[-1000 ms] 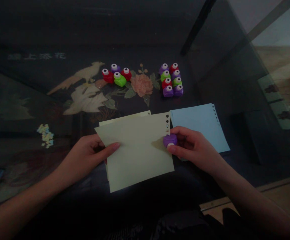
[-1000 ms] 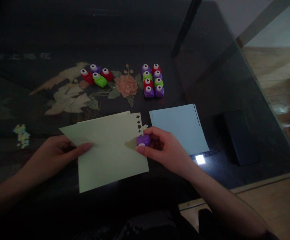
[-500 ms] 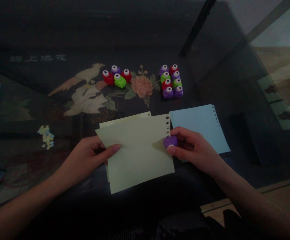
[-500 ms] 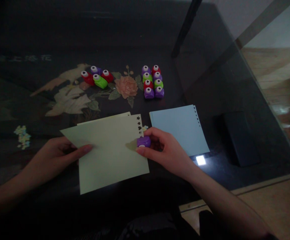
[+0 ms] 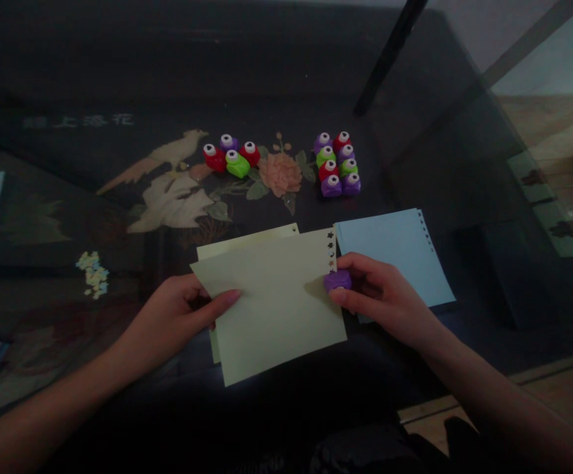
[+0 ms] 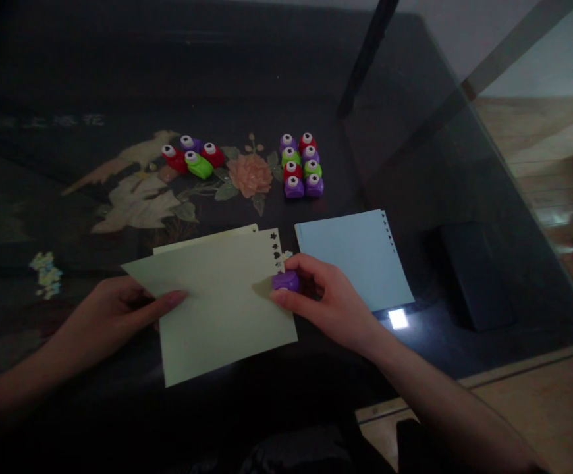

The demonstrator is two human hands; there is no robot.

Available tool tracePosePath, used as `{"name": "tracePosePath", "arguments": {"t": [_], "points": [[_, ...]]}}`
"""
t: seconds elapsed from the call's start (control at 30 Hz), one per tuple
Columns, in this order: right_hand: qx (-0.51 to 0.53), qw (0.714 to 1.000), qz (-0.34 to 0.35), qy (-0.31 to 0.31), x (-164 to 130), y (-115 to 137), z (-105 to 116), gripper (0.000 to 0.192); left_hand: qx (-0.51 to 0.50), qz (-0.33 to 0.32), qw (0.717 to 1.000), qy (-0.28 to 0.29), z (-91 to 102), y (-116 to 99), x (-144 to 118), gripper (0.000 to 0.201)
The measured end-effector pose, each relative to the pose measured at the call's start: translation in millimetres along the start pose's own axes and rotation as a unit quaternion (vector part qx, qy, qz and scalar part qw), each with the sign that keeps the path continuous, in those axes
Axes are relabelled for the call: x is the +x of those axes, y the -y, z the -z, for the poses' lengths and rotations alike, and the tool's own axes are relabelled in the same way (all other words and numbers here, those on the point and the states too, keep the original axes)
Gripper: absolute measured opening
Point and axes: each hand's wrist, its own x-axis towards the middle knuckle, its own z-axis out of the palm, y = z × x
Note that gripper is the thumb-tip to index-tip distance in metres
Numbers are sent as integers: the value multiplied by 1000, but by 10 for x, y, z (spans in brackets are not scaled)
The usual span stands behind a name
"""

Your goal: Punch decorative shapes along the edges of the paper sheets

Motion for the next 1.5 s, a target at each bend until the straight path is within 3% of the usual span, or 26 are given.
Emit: {"name": "tracePosePath", "arguments": {"t": [0.33, 0.53, 0.97, 1.5], "points": [[19, 999, 5, -29, 14, -45, -17, 28, 6, -6, 1000, -2, -4, -9, 6, 32], [26, 999, 4, -45, 8, -31, 18, 27, 0, -45, 999, -2, 11, 19, -1, 30], [6, 998, 10, -61, 47, -65, 42, 24, 8, -39, 999, 15, -1, -2, 5, 26], [-37, 999, -15, -25, 28, -13, 67, 33, -5, -42, 999, -4, -11, 24, 22, 27]]}}
